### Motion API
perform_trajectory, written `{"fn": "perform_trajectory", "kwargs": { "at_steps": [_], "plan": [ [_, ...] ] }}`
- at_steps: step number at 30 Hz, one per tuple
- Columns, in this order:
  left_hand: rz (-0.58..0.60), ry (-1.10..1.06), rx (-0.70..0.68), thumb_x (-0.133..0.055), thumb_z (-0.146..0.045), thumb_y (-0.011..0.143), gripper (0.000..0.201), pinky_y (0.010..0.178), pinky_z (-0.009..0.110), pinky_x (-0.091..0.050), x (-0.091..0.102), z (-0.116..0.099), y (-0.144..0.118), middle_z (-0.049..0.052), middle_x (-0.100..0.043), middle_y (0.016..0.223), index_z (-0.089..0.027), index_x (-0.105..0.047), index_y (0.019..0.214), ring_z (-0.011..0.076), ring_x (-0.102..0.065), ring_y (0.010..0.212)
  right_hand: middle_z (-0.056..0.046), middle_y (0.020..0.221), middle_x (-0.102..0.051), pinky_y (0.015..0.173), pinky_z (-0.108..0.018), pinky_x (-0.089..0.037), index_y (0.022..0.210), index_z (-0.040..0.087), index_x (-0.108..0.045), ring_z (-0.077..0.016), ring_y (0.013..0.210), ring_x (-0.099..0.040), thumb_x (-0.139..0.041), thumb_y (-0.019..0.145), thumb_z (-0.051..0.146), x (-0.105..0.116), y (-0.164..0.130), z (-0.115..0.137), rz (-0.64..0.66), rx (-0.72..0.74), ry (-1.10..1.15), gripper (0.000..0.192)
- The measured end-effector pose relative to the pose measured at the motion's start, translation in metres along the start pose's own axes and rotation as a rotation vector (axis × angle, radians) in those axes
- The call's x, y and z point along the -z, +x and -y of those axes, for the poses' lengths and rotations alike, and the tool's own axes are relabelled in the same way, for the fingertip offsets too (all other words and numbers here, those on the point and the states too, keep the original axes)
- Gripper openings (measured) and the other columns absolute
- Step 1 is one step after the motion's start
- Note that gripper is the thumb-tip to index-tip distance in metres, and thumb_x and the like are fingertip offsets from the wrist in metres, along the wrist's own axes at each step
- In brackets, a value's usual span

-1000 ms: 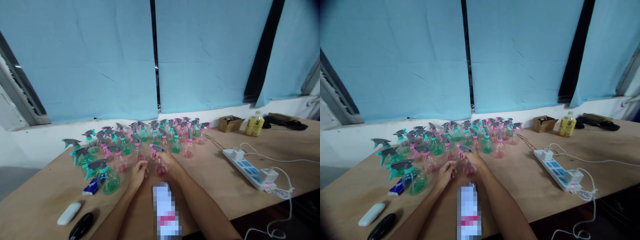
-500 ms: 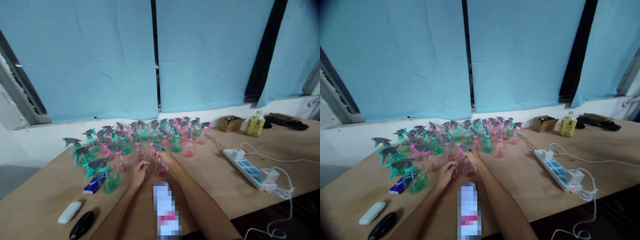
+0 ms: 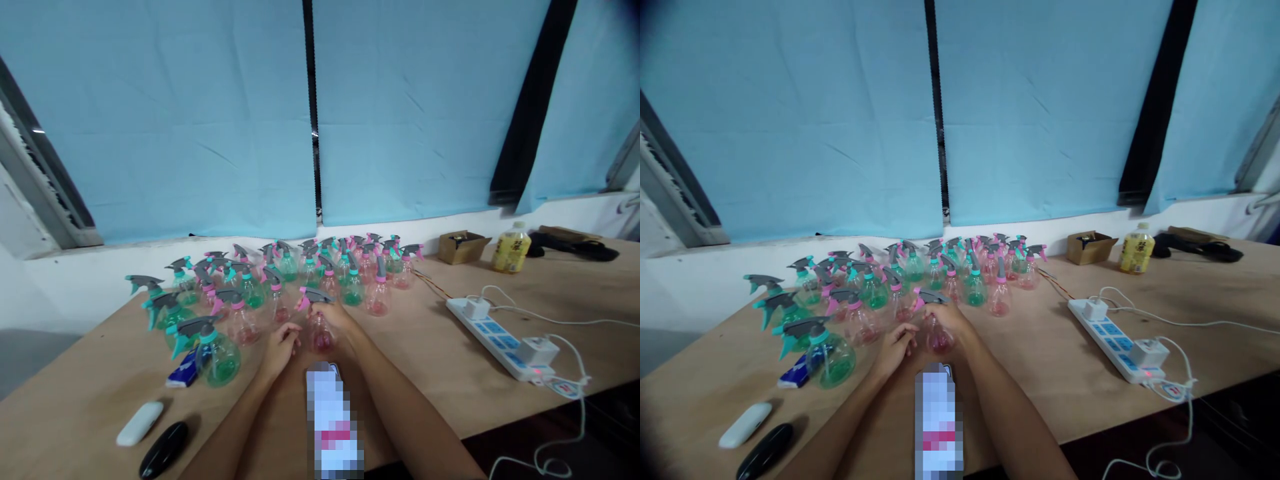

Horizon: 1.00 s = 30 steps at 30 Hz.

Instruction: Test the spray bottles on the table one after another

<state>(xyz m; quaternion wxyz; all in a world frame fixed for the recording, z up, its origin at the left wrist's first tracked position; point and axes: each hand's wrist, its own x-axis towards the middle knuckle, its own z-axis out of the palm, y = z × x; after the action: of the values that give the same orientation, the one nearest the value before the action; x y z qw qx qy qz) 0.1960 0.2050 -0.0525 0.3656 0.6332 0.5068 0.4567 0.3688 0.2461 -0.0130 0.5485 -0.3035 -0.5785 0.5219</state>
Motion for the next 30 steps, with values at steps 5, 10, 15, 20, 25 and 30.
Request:
{"fn": "perform_trajectory", "kwargs": {
  "at_steps": [5,10,15,20,25,30],
  "plan": [
    [0.003,-0.014,0.011,-0.054,-0.039,0.075,0.025,0.046,0.022,-0.036,-0.001,-0.002,-0.001,-0.003,-0.06,0.057,-0.018,-0.066,0.083,0.0108,-0.048,0.042,0.0,0.061,-0.062,0.057,-0.024,-0.042,0.063,0.018,-0.064,-0.0136,0.059,-0.055,-0.053,0.06,0.021,-0.001,-0.002,0.004,0.024,0.013,0.059,0.013],
    [0.001,-0.014,0.003,-0.054,-0.04,0.076,0.026,0.047,0.022,-0.036,-0.002,-0.004,-0.003,-0.003,-0.06,0.057,-0.018,-0.066,0.083,0.0109,-0.048,0.042,0.001,0.061,-0.062,0.06,-0.025,-0.044,0.06,0.019,-0.063,-0.0129,0.058,-0.053,-0.052,0.058,0.02,-0.004,-0.004,0.009,0.021,0.051,0.03,0.011],
    [0.013,-0.007,-0.008,-0.052,-0.038,0.077,0.025,0.047,0.022,-0.035,-0.002,-0.002,-0.004,-0.002,-0.06,0.058,-0.017,-0.066,0.083,0.0108,-0.048,0.042,0.0,0.061,-0.062,0.056,-0.025,-0.041,0.061,0.018,-0.065,-0.0128,0.056,-0.052,-0.052,0.058,0.019,-0.004,-0.006,0.008,0.023,-0.007,0.055,0.014],
    [0.019,0.001,-0.011,-0.054,-0.039,0.076,0.026,0.047,0.022,-0.034,-0.002,0.001,-0.003,-0.003,-0.06,0.058,-0.018,-0.067,0.084,0.011,-0.048,0.042,-0.001,0.064,-0.063,0.061,-0.025,-0.044,0.063,0.018,-0.066,-0.014,0.062,-0.056,-0.052,0.06,0.019,-0.003,-0.002,0.002,0.027,0.037,0.04,0.014],
    [0.025,-0.002,-0.016,-0.052,-0.037,0.078,0.023,0.047,0.023,-0.035,-0.002,0.002,-0.002,-0.003,-0.06,0.058,-0.018,-0.065,0.085,0.0109,-0.048,0.042,0.0,0.07,-0.064,0.062,-0.026,-0.046,0.078,0.019,-0.067,-0.0153,0.066,-0.058,-0.054,0.069,0.024,-0.005,0.001,-0.006,-0.118,0.12,-0.171,0.016],
    [0.003,-0.048,-0.016,-0.053,-0.035,0.078,0.016,0.042,0.02,-0.034,-0.004,0.001,-0.003,-0.007,-0.054,0.054,-0.021,-0.055,0.084,0.0104,-0.046,0.041,-0.011,0.116,-0.062,0.092,-0.037,-0.043,0.125,0.017,-0.051,-0.0227,0.106,-0.057,-0.052,0.08,0.025,-0.008,-0.005,-0.017,-0.483,0.429,-0.563,0.045]
  ]
}}
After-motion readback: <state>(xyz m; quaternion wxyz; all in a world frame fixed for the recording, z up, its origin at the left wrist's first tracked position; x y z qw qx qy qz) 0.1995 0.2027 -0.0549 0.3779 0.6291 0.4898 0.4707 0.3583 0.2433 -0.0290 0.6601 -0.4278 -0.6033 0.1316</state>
